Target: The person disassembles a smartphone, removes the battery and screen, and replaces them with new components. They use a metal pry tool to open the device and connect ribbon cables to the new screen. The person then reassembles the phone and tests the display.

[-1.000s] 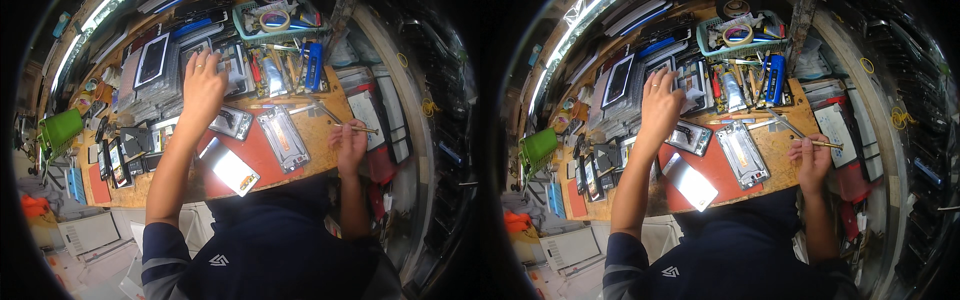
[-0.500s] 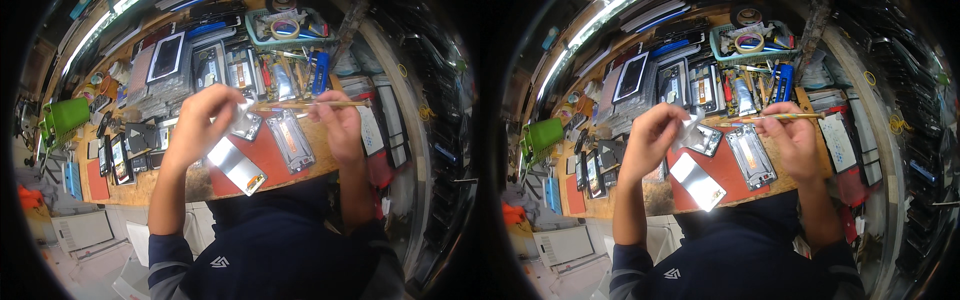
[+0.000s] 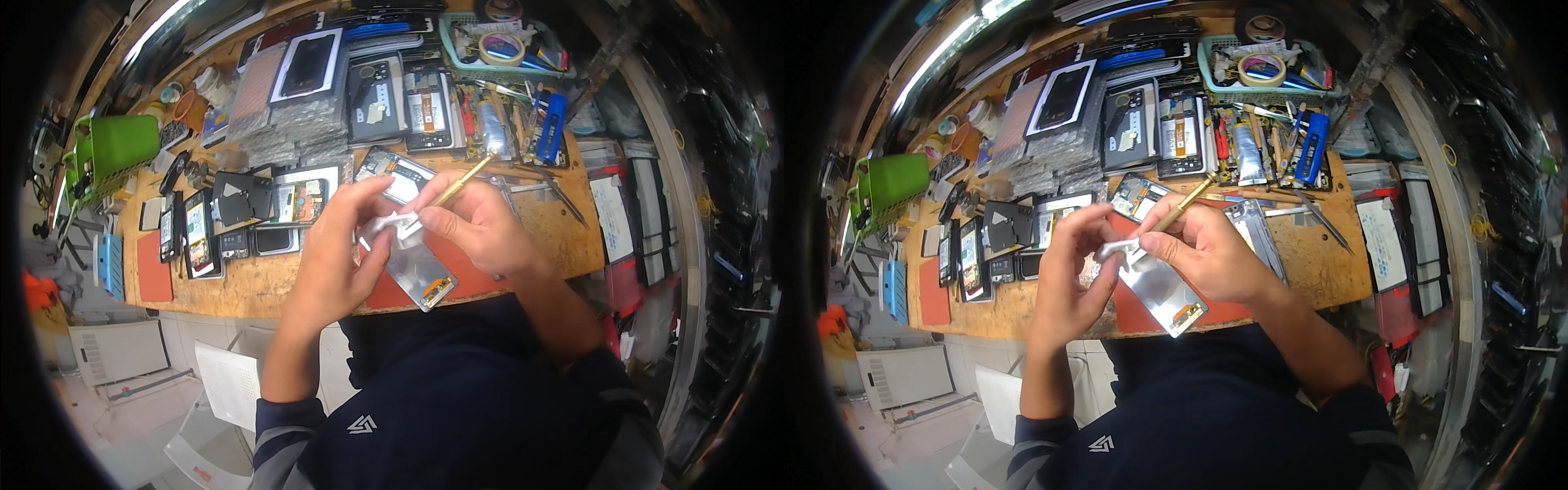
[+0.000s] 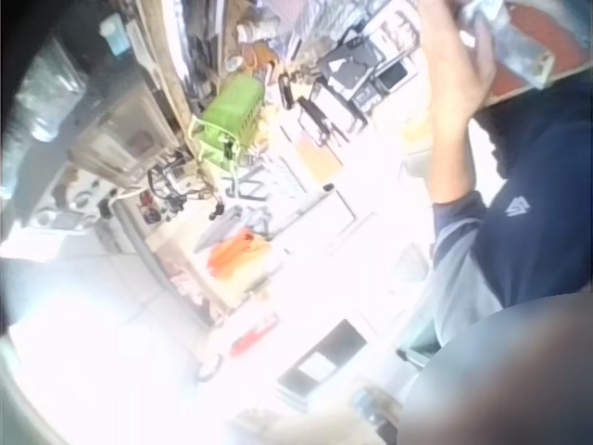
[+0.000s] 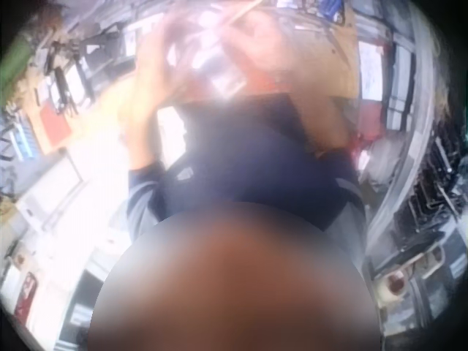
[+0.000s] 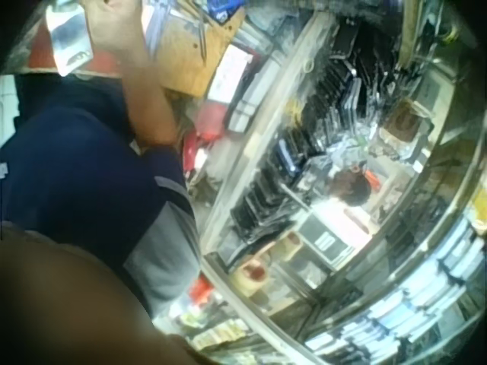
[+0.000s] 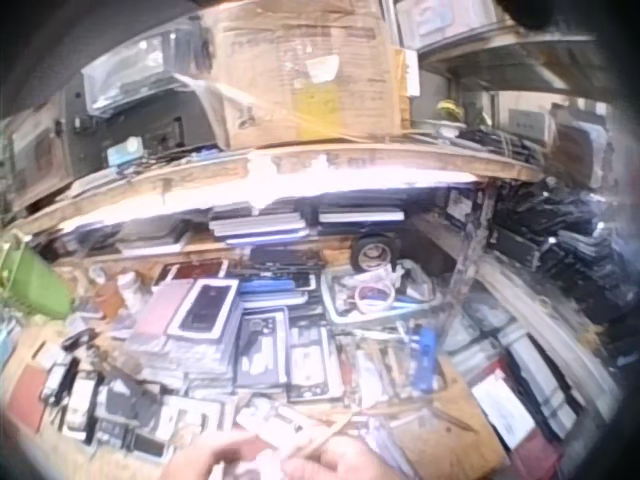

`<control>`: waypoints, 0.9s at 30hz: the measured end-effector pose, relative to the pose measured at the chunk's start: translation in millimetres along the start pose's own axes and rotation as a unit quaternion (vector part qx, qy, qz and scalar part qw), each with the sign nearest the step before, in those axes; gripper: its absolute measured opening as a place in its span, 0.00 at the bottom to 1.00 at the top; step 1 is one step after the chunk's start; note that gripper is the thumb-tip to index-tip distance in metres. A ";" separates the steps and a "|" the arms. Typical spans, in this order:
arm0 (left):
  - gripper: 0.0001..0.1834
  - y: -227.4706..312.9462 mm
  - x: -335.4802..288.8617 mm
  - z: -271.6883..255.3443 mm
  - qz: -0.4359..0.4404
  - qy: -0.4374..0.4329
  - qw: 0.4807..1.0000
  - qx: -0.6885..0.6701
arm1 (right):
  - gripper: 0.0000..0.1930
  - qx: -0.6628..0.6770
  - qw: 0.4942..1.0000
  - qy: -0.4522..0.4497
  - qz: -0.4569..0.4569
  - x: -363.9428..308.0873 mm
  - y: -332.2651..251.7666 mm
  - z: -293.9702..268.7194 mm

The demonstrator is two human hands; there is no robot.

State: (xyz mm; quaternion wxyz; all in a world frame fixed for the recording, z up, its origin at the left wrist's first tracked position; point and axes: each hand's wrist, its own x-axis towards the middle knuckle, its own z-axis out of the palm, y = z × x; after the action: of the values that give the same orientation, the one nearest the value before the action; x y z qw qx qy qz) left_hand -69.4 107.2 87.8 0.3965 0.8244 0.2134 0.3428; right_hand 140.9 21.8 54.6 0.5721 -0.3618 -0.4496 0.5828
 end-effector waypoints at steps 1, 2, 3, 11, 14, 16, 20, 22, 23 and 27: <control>0.24 -3.7 -6.9 0.3 -0.030 0.026 0.998 -0.055 | 0.08 -0.029 0.999 0.022 -0.026 0.7 3.9 4.7; 0.25 -7.2 -13.7 -0.4 -0.059 0.047 0.991 -0.110 | 0.07 -0.036 0.997 0.041 -0.052 1.4 7.2 9.5; 0.26 -10.4 -19.8 -2.7 -0.095 0.057 0.980 -0.164 | 0.07 -0.042 0.994 0.059 -0.078 2.6 10.6 14.9; 0.10 -27.7 -46.7 -1.1 -0.149 0.067 0.985 -0.061 | 0.06 -0.305 0.944 0.061 -0.114 4.2 13.4 33.0; 0.06 -36.7 -52.1 -1.3 -0.137 0.124 0.979 -0.082 | 0.06 -0.387 0.907 0.018 -0.164 1.4 8.3 36.0; 0.03 -42.0 -55.5 -4.5 -0.141 0.136 0.977 -0.088 | 0.06 -0.352 0.919 -0.053 -0.170 -1.7 2.4 36.3; 0.05 -45.9 -59.6 -12.7 -0.124 0.112 0.978 -0.127 | 0.07 -0.142 0.979 -0.099 -0.105 -9.3 -6.4 36.0; 0.06 -39.5 -64.2 -12.4 -0.118 0.090 0.977 -0.155 | 0.08 -0.057 0.995 -0.005 -0.086 -7.5 -1.9 37.4; 0.06 -38.0 -63.4 -12.5 -0.106 0.081 0.978 -0.160 | 0.08 -0.098 0.988 -0.010 -0.123 -1.2 2.0 35.1; 0.06 -26.6 -63.7 -3.5 -0.067 0.112 0.949 -0.285 | 0.07 0.058 0.998 -0.032 -0.003 10.8 24.3 39.4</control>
State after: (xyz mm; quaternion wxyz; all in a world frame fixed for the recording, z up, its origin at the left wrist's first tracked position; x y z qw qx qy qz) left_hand -117.0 85.1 42.8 0.6110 0.6166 0.2049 0.4523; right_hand 94.8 29.6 46.0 0.5796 -0.3077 -0.4338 0.6175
